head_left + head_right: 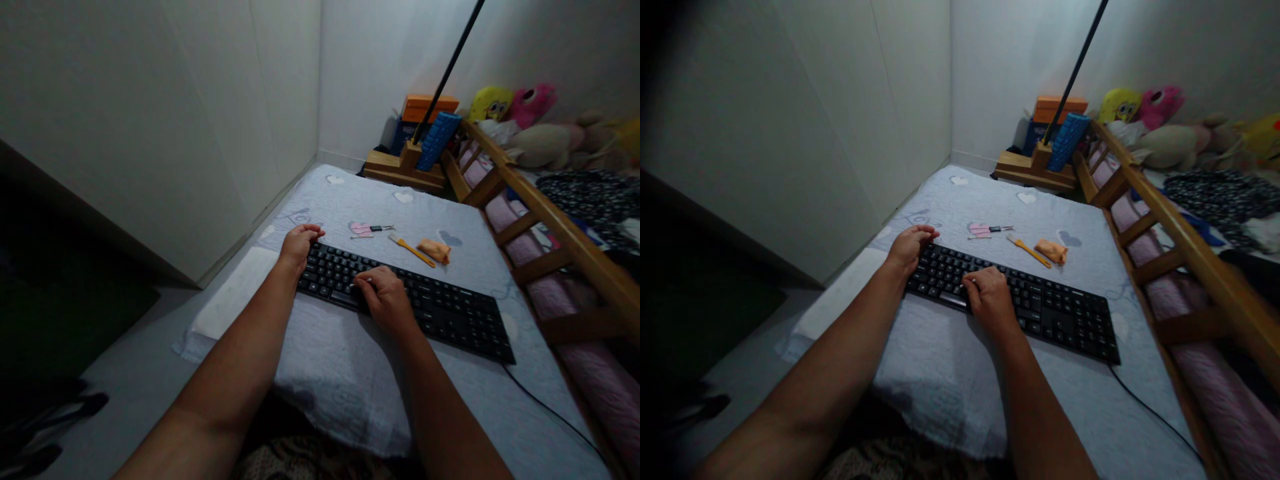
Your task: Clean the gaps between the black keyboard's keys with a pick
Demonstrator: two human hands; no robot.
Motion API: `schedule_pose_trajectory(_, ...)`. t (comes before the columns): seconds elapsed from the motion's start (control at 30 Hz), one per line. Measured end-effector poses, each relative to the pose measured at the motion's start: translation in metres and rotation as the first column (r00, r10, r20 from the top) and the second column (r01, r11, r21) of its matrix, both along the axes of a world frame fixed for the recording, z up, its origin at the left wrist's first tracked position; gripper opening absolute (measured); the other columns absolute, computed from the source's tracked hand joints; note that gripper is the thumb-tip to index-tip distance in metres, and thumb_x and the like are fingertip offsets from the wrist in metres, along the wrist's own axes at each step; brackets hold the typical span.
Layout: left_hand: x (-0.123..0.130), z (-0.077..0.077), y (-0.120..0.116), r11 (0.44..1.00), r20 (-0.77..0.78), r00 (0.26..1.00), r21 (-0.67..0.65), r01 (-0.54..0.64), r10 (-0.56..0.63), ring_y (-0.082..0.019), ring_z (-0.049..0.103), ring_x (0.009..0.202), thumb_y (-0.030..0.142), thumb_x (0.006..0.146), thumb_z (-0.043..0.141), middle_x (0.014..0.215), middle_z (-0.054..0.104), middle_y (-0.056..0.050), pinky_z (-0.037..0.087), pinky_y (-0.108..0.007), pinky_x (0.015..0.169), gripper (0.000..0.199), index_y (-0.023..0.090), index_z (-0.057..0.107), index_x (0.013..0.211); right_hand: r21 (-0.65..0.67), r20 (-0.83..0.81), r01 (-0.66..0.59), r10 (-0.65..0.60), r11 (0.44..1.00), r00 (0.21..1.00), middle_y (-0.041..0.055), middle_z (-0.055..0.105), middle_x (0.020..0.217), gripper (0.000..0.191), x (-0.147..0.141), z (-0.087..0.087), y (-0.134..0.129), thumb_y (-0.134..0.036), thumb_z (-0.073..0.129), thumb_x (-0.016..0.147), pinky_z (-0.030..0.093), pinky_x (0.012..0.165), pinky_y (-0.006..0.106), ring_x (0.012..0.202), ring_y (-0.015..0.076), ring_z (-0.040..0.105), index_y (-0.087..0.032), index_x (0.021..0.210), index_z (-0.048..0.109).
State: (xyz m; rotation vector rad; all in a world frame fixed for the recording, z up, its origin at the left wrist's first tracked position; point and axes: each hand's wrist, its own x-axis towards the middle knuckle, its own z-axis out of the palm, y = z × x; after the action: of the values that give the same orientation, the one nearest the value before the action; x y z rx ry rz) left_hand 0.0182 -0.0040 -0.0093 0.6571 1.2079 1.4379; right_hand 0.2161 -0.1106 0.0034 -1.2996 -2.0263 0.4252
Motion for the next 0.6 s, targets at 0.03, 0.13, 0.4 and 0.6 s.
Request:
schedule_pose_trajectory(0.03, 0.0002, 0.0002, 0.0001, 1.000, -0.002, 1.000, -0.001, 0.000, 0.000, -0.012, 0.061, 0.067, 0.004, 0.065, 0.056, 0.066, 0.068, -0.001, 0.046, -0.027, 0.080, 0.016, 0.018, 0.063, 0.067, 0.002, -0.001, -0.003, 0.003, 1.000, 1.000, 0.0068, 0.073, 0.084, 0.018, -0.0009, -0.0004, 0.0002, -0.017, 0.057, 0.093, 0.046, 0.081, 0.038, 0.088, 0.0249, 0.061, -0.021, 0.085, 0.072)
schedule_pose_trajectory(0.13, 0.0006, 0.0000, 0.0002, 1.000, -0.013, 1.000, -0.003, 0.003, -0.003, -0.013, 0.061, 0.068, 0.004, 0.064, 0.056, 0.067, 0.068, -0.001, 0.046, -0.027, 0.080, 0.016, 0.018, 0.063, 0.067, 0.010, -0.004, -0.003, 0.003, 1.000, 1.000, 0.0070, 0.073, 0.084, 0.017, -0.0032, -0.0018, 0.0006, -0.017, 0.058, 0.092, 0.046, 0.081, 0.038, 0.088, 0.0250, 0.061, -0.020, 0.085, 0.072)
schedule_pose_trajectory(0.4, 0.0003, -0.0011, 0.0000, 1.000, -0.015, 1.000, 0.008, 0.011, -0.011, -0.013, 0.062, 0.071, 0.006, 0.063, 0.056, 0.068, 0.067, -0.001, 0.046, -0.027, 0.083, 0.014, 0.018, 0.062, 0.068, 0.020, -0.015, -0.011, 0.011, 1.000, 1.000, 0.0069, 0.073, 0.085, 0.017, -0.0051, -0.0023, 0.0013, -0.017, 0.057, 0.093, 0.046, 0.082, 0.038, 0.088, 0.0241, 0.060, -0.020, 0.085, 0.072)
schedule_pose_trajectory(0.6, 0.0006, -0.0007, 0.0002, 1.000, -0.036, 0.999, 0.005, 0.007, -0.007, -0.015, 0.062, 0.073, 0.008, 0.062, 0.058, 0.070, 0.067, -0.002, 0.046, -0.030, 0.085, 0.012, 0.018, 0.062, 0.068, -0.002, -0.003, -0.024, 0.024, 1.000, 1.000, 0.0065, 0.073, 0.084, 0.018, -0.0104, 0.0001, 0.0011, -0.018, 0.057, 0.093, 0.045, 0.082, 0.039, 0.087, 0.0240, 0.060, -0.021, 0.086, 0.073)
